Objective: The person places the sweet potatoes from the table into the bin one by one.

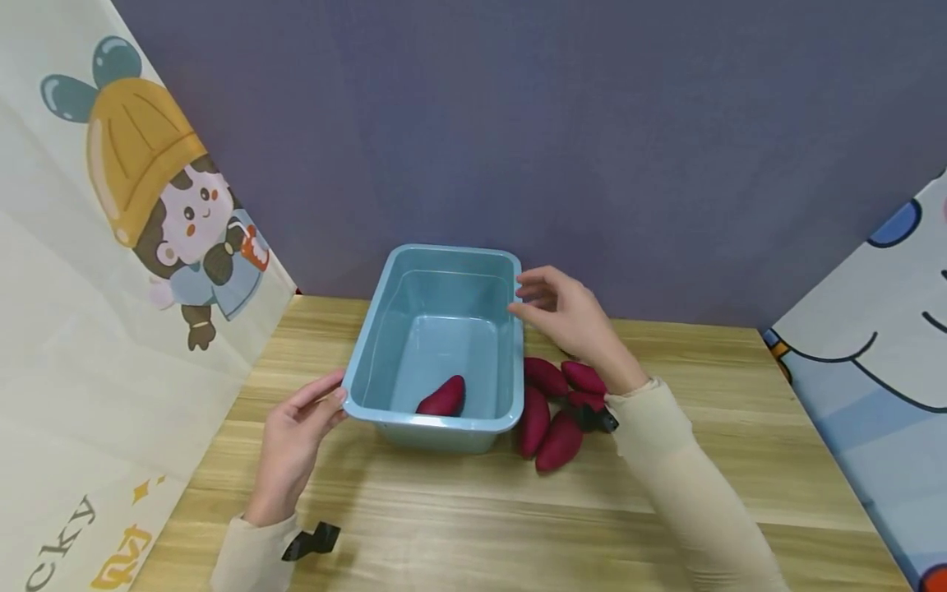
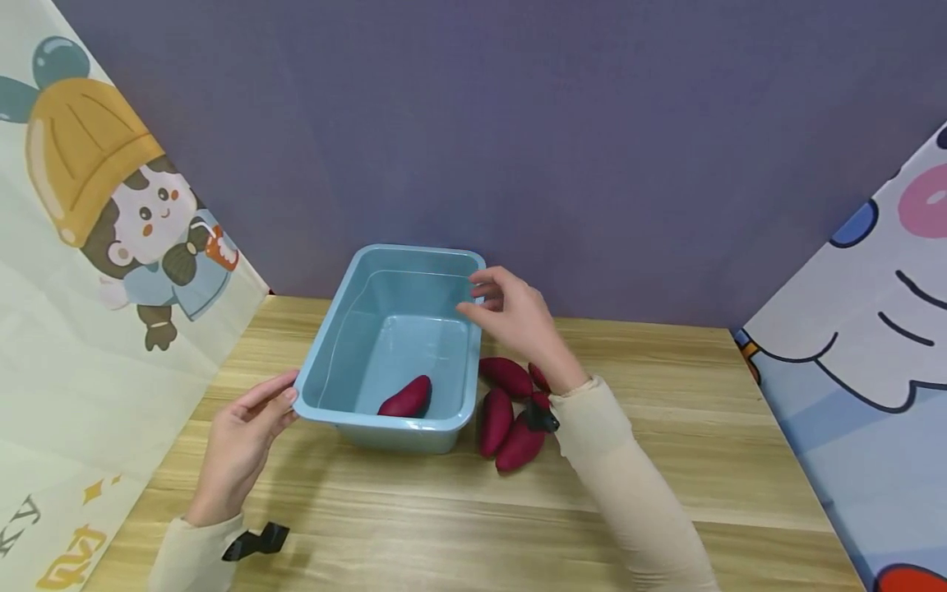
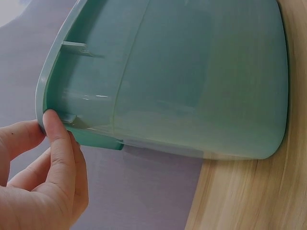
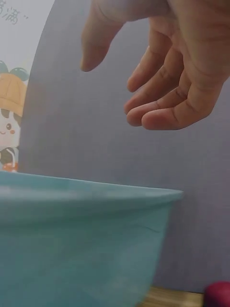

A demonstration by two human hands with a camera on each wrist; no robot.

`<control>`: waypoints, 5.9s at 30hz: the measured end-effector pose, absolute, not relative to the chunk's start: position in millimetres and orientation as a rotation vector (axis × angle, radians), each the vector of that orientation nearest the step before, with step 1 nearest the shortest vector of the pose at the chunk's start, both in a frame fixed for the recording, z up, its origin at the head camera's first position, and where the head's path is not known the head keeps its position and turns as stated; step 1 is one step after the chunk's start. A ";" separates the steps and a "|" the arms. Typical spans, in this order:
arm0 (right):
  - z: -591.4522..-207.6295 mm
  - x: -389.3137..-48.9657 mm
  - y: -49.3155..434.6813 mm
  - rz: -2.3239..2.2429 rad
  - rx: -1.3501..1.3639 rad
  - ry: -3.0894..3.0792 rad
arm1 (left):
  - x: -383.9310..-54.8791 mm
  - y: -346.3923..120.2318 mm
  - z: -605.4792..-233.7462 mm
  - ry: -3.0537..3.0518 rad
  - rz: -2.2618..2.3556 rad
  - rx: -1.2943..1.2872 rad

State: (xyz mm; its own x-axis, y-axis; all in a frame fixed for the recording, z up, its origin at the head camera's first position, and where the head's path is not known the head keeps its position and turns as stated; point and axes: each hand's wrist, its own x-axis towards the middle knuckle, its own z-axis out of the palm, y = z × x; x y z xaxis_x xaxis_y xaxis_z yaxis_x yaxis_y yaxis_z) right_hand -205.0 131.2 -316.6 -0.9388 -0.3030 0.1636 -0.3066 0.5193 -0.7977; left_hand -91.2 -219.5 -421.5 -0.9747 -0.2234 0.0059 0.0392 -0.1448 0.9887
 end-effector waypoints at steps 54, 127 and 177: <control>-508.2 -153.0 309.4 1.705 0.241 -2.803 | -93.3 -219.7 -421.5 -1.883 -2.300 0.210; -422.1 -175.0 290.8 1.641 0.237 -2.709 | -92.9 -222.3 -422.8 -1.908 -2.302 0.208; -307.4 -264.8 35.2 1.658 0.276 -2.655 | -93.3 -223.7 -422.4 -1.903 -2.300 0.215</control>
State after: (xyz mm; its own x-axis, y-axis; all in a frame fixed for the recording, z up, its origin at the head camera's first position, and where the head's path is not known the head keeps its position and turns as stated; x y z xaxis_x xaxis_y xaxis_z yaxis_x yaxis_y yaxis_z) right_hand -264.8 35.2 -307.4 -0.9845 -0.1489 0.0924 -0.1484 0.4278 -0.8916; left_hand -93.3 -223.7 -422.4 -0.9787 -0.2046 -0.0156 0.0230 -0.1849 0.9825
